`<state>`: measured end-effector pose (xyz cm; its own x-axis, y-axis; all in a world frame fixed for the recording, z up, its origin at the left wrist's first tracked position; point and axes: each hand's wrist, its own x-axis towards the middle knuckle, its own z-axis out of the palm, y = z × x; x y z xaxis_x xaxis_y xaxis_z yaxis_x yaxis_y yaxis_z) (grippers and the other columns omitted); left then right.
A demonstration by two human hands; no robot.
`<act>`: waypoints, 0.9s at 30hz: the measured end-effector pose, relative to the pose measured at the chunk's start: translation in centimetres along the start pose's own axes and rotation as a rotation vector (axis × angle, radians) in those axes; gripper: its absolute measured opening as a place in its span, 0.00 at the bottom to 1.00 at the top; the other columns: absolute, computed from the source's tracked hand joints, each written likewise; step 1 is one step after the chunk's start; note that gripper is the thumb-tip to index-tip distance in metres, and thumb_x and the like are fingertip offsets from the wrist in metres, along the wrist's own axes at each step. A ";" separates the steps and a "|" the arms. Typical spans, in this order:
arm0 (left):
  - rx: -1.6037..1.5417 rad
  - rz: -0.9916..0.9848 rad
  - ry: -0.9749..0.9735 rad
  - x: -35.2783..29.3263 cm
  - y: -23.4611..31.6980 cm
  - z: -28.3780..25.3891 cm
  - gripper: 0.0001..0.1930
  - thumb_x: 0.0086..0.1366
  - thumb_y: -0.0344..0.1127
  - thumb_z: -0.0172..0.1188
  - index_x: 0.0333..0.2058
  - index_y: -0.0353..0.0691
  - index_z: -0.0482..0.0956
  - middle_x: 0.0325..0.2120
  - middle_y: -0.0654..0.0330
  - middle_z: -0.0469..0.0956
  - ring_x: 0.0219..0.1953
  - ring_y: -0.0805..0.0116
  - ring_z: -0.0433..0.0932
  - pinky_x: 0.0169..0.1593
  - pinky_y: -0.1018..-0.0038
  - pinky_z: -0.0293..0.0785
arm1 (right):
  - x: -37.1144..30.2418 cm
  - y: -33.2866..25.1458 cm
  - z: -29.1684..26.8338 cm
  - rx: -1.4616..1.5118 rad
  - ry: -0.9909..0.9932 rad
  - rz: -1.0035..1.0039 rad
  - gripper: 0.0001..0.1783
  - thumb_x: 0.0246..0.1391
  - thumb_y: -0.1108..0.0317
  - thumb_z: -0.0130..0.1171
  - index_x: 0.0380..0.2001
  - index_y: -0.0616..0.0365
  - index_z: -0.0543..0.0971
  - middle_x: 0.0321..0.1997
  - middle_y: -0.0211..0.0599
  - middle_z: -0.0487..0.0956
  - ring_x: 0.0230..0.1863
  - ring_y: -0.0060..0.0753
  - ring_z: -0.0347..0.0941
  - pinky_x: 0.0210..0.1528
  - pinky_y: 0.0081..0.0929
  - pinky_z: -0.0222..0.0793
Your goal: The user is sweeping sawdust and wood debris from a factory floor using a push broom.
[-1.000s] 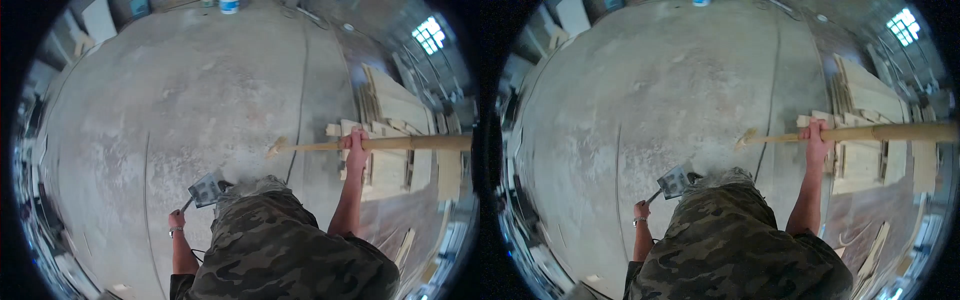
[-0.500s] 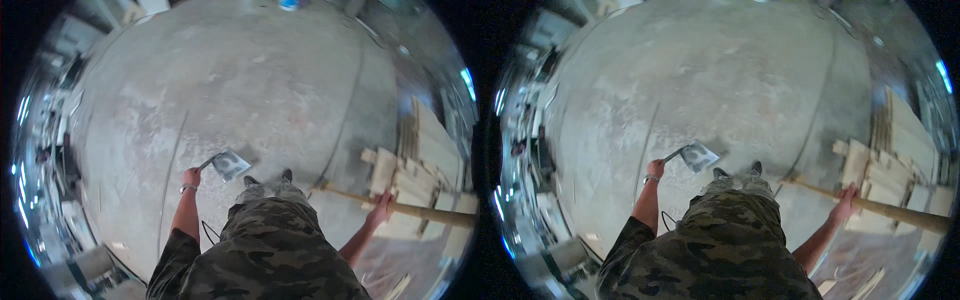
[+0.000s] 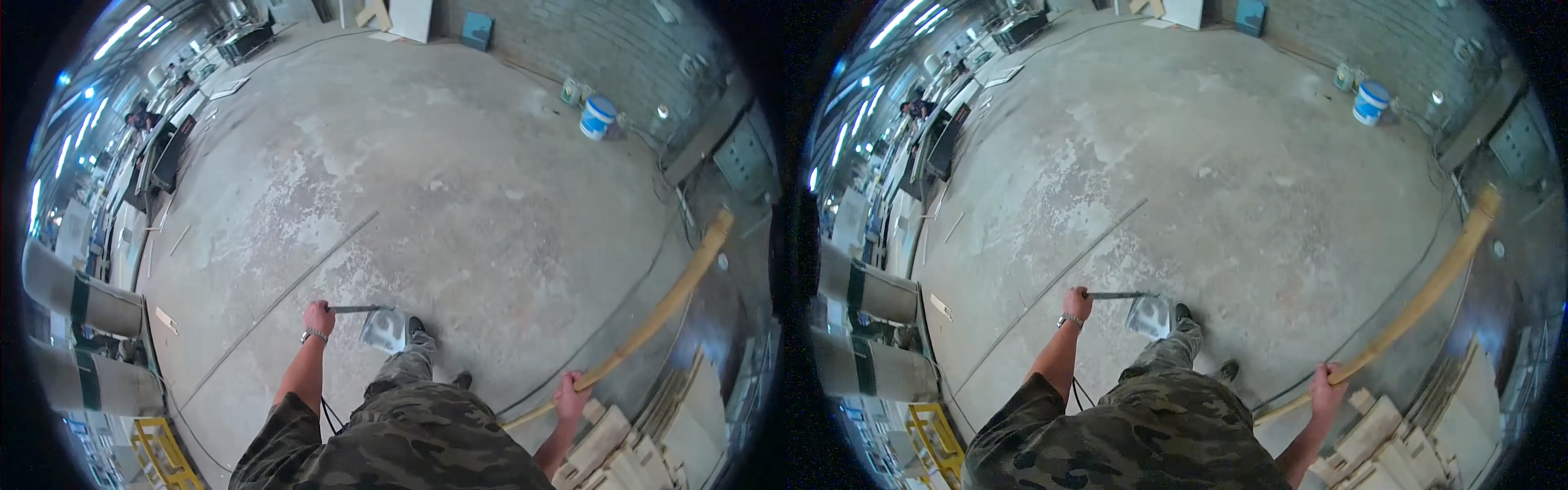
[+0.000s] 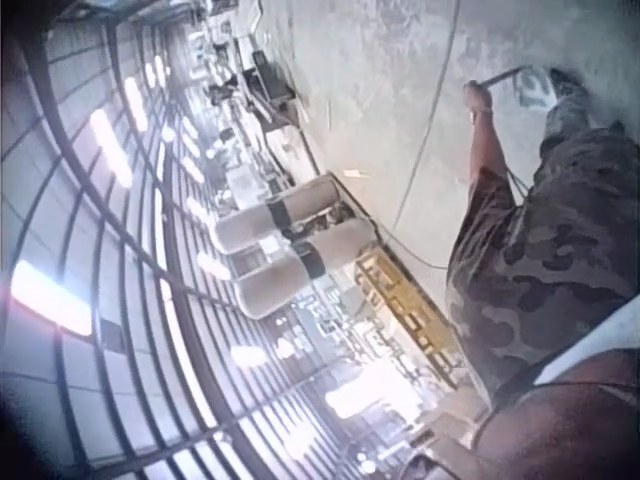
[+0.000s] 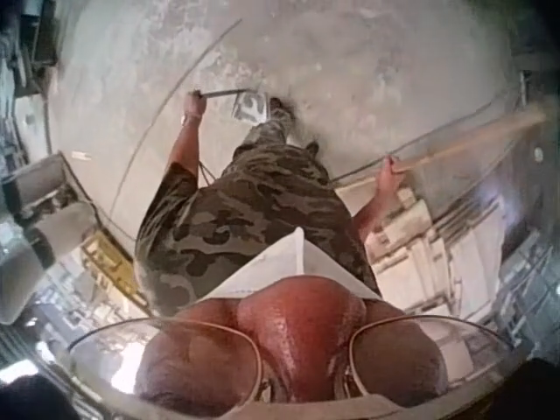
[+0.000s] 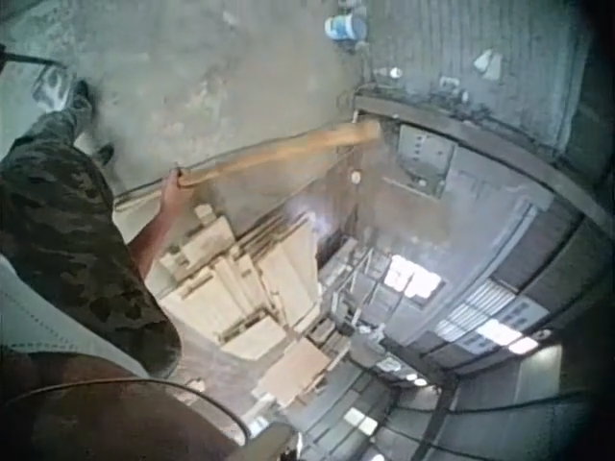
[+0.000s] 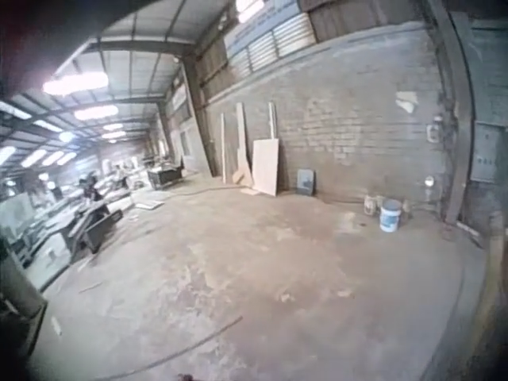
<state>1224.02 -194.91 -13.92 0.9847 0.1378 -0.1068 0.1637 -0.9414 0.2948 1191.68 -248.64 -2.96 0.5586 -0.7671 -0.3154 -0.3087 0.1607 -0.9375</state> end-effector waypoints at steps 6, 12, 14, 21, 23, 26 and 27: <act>-0.044 -0.163 0.014 4.4 -3.0 3.0 0.11 0.50 0.37 0.63 0.32 0.42 0.83 0.33 0.47 0.79 0.39 0.49 0.78 0.45 0.60 0.75 | 5.7 -5.4 10.3 -0.099 -0.158 0.038 0.12 0.54 0.72 0.56 0.21 0.54 0.65 0.13 0.24 0.62 0.12 0.18 0.59 0.15 0.21 0.58; -0.044 -0.274 -0.057 8.4 -3.7 2.9 0.09 0.48 0.36 0.61 0.29 0.41 0.84 0.32 0.46 0.80 0.38 0.50 0.79 0.43 0.60 0.76 | 14.1 -10.0 18.2 -0.233 -0.240 -0.055 0.10 0.54 0.72 0.55 0.22 0.55 0.66 0.16 0.25 0.64 0.14 0.17 0.60 0.15 0.20 0.58; 0.019 -0.293 -0.251 11.6 -4.3 2.4 0.09 0.48 0.34 0.59 0.30 0.40 0.83 0.34 0.45 0.79 0.40 0.48 0.79 0.44 0.60 0.76 | 16.3 -12.2 21.8 -0.276 -0.272 -0.062 0.09 0.53 0.71 0.55 0.23 0.55 0.67 0.17 0.25 0.66 0.16 0.16 0.61 0.15 0.18 0.57; -0.055 -0.438 -0.109 17.6 -2.2 0.9 0.10 0.51 0.34 0.59 0.34 0.48 0.84 0.40 0.51 0.79 0.44 0.50 0.78 0.47 0.61 0.75 | 26.0 -13.3 28.7 -0.165 -0.362 -0.186 0.08 0.54 0.73 0.52 0.23 0.55 0.67 0.16 0.25 0.63 0.15 0.17 0.59 0.16 0.19 0.56; -0.033 -0.427 -0.081 18.9 -1.5 0.7 0.11 0.52 0.31 0.58 0.34 0.49 0.84 0.39 0.49 0.78 0.44 0.50 0.78 0.47 0.61 0.75 | 29.7 -14.5 31.9 -0.165 -0.366 -0.176 0.07 0.53 0.74 0.52 0.23 0.55 0.67 0.18 0.25 0.64 0.17 0.16 0.59 0.17 0.17 0.55; -0.059 -0.491 -0.058 20.2 0.4 0.8 0.11 0.53 0.29 0.56 0.33 0.49 0.84 0.40 0.48 0.76 0.45 0.51 0.77 0.49 0.62 0.74 | 36.2 -16.4 35.7 -0.211 -0.439 -0.266 0.08 0.54 0.74 0.51 0.22 0.55 0.66 0.16 0.25 0.63 0.16 0.16 0.59 0.17 0.18 0.54; -0.082 -0.536 -0.078 20.3 0.9 0.6 0.11 0.53 0.29 0.56 0.33 0.49 0.84 0.41 0.48 0.76 0.46 0.50 0.76 0.50 0.63 0.74 | 38.9 -17.0 37.5 -0.247 -0.483 -0.290 0.08 0.54 0.73 0.52 0.22 0.56 0.66 0.15 0.26 0.63 0.14 0.17 0.59 0.16 0.19 0.56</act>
<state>1244.09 -193.11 -16.36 0.7548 0.5656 -0.3321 0.6489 -0.7179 0.2523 1247.47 -257.92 -4.80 0.9144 -0.3806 -0.1377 -0.2289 -0.2056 -0.9515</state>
